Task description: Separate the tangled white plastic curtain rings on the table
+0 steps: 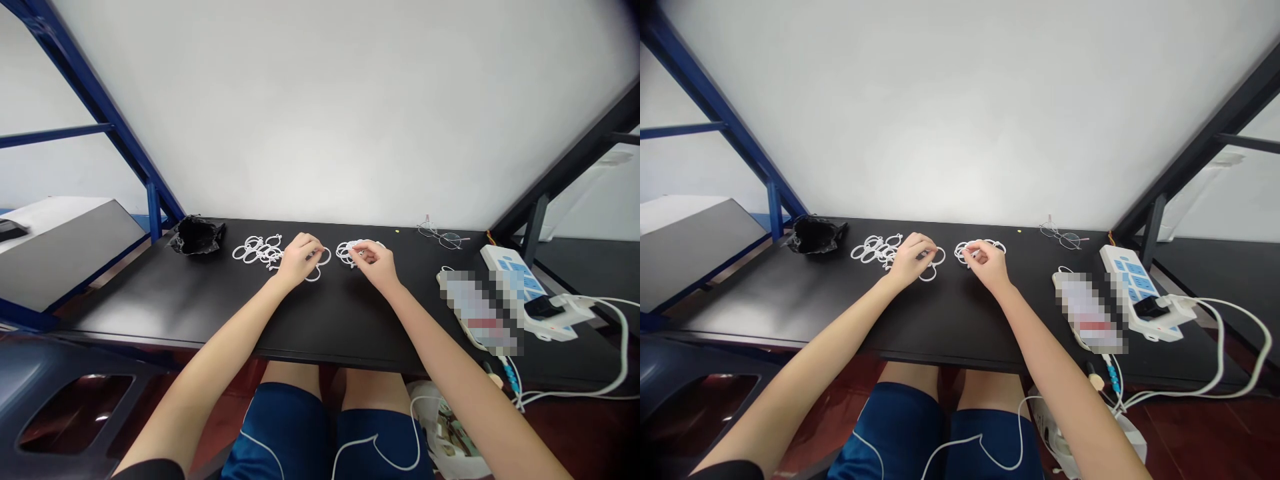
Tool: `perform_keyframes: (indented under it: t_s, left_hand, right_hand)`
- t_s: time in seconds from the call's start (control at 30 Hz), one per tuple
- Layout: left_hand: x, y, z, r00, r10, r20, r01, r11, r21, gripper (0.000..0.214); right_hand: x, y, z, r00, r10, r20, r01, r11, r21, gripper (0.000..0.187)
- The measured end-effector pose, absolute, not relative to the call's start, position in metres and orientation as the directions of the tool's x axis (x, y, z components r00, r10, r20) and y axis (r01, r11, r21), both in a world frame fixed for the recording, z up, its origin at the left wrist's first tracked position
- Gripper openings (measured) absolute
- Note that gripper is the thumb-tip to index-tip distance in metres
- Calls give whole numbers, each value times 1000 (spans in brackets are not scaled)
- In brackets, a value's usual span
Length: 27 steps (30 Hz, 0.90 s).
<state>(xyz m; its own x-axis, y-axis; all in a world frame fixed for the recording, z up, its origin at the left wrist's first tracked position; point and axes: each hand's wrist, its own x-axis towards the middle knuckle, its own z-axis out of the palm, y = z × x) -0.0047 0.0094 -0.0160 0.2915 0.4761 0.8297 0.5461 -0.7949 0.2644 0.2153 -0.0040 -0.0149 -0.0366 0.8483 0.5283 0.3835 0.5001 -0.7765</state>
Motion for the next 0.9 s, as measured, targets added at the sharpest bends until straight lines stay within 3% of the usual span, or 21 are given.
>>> perform_keyframes:
  t_s: [0.2,0.37,0.6,0.73,0.9]
  left_hand:
    - [9,-2,-16,353,467,810,506,-824,254,14]
    - [11,-10,-13,380,520,765,479,-818,319,11]
    - [15,-19,-8,518,634,574,446,-773,451,45]
    - [16,-19,-6,563,616,551,455,-787,416,45]
    - [12,-13,-11,521,628,579,511,-772,377,41]
  right_hand:
    - [200,-8,-23,-228,894,385,195,429,-882,30]
    - [196,-5,-28,-215,932,291,124,321,-939,32]
    - [195,-3,-26,-239,944,230,-19,232,-973,32]
    - [196,-4,-24,-294,932,213,-37,212,-977,32]
    - [197,-5,-22,-236,943,236,60,257,-965,34]
